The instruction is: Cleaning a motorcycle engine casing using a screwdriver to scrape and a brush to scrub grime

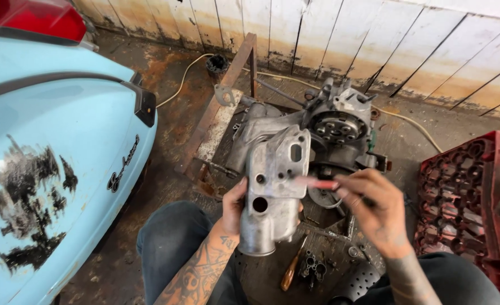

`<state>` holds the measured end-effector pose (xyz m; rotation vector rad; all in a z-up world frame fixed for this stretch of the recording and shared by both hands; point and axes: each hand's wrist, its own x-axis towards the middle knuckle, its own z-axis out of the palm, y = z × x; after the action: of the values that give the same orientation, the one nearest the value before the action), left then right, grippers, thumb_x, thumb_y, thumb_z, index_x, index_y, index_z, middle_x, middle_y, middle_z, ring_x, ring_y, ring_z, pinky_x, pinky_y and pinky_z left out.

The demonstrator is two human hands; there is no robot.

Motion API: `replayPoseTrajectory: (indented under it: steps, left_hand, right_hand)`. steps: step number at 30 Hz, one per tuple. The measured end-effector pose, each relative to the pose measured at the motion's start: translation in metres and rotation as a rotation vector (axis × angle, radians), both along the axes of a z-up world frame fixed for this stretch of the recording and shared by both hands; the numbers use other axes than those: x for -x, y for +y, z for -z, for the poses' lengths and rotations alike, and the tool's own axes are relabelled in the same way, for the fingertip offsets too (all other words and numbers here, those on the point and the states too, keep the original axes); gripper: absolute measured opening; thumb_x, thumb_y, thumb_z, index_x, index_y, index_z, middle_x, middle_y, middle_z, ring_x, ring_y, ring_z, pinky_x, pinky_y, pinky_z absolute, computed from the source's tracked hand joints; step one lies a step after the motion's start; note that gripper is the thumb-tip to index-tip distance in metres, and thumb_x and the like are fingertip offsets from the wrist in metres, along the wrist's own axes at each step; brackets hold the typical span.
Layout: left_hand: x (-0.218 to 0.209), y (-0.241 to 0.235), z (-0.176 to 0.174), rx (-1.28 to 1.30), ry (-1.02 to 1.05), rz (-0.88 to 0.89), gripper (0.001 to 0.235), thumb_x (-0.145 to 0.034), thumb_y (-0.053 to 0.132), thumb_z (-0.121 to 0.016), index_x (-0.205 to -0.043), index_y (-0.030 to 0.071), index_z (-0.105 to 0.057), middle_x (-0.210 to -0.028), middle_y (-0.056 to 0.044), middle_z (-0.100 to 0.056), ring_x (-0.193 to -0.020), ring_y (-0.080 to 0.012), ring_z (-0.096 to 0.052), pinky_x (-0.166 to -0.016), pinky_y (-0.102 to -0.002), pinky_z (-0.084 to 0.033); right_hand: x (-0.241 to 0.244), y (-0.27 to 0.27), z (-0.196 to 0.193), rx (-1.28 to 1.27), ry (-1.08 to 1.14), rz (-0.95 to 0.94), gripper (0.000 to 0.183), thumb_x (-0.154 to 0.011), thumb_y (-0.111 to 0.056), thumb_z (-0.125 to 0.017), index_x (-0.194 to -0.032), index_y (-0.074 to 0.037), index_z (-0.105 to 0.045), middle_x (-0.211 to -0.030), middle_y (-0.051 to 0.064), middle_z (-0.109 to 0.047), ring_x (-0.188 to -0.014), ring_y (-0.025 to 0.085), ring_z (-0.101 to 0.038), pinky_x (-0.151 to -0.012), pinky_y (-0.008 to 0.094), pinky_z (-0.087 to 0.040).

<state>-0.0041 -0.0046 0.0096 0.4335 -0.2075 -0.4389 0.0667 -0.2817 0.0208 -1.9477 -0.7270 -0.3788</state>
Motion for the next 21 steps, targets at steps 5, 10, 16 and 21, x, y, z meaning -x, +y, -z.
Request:
replayPoseTrajectory:
  steps: [5,10,16,21]
  left_hand:
    - [-0.002,0.000,0.008,-0.020,-0.001,-0.014,0.084,-0.094,0.056,-0.042,-0.156,-0.001,-0.040,-0.128,-0.034,-0.063,-0.106,-0.0419,-0.069,-0.086,-0.054,-0.059]
    - [0.002,-0.007,-0.003,-0.023,0.011,-0.011,0.085,-0.092,0.052,-0.049,-0.155,-0.003,-0.039,-0.128,-0.037,-0.061,-0.106,-0.0454,-0.068,-0.089,-0.057,-0.058]
    - [-0.006,-0.017,-0.003,-0.313,0.196,-0.353,0.041,-0.085,0.023,-0.069,-0.120,0.001,-0.065,-0.100,-0.025,-0.071,-0.094,-0.0390,-0.072,-0.086,-0.059,-0.058]
    - [-0.011,-0.006,0.034,-0.528,-0.002,-0.319,0.050,-0.087,0.023,-0.074,-0.129,0.000,-0.059,-0.100,-0.021,-0.065,-0.096,-0.0327,-0.069,-0.082,-0.052,-0.057]
  right_hand:
    - [-0.004,-0.002,-0.011,-0.067,0.016,0.044,0.011,-0.090,-0.007,-0.076,-0.100,-0.006,-0.081,-0.088,0.018,-0.074,-0.083,0.035,-0.073,-0.079,0.047,-0.056]
    - [0.002,0.003,-0.023,-0.090,0.046,0.031,0.011,-0.089,-0.006,-0.075,-0.098,-0.006,-0.082,-0.084,0.017,-0.074,-0.080,0.033,-0.074,-0.079,0.046,-0.057]
    - [0.004,0.007,-0.034,-0.065,0.030,0.174,0.012,-0.093,-0.009,-0.076,-0.104,-0.007,-0.080,-0.087,0.011,-0.074,-0.082,0.024,-0.073,-0.078,0.036,-0.055]
    - [0.007,0.008,-0.024,-0.028,0.082,-0.013,0.017,-0.086,-0.007,-0.077,-0.101,-0.010,-0.084,-0.083,0.011,-0.075,-0.075,0.024,-0.071,-0.074,0.039,-0.057]
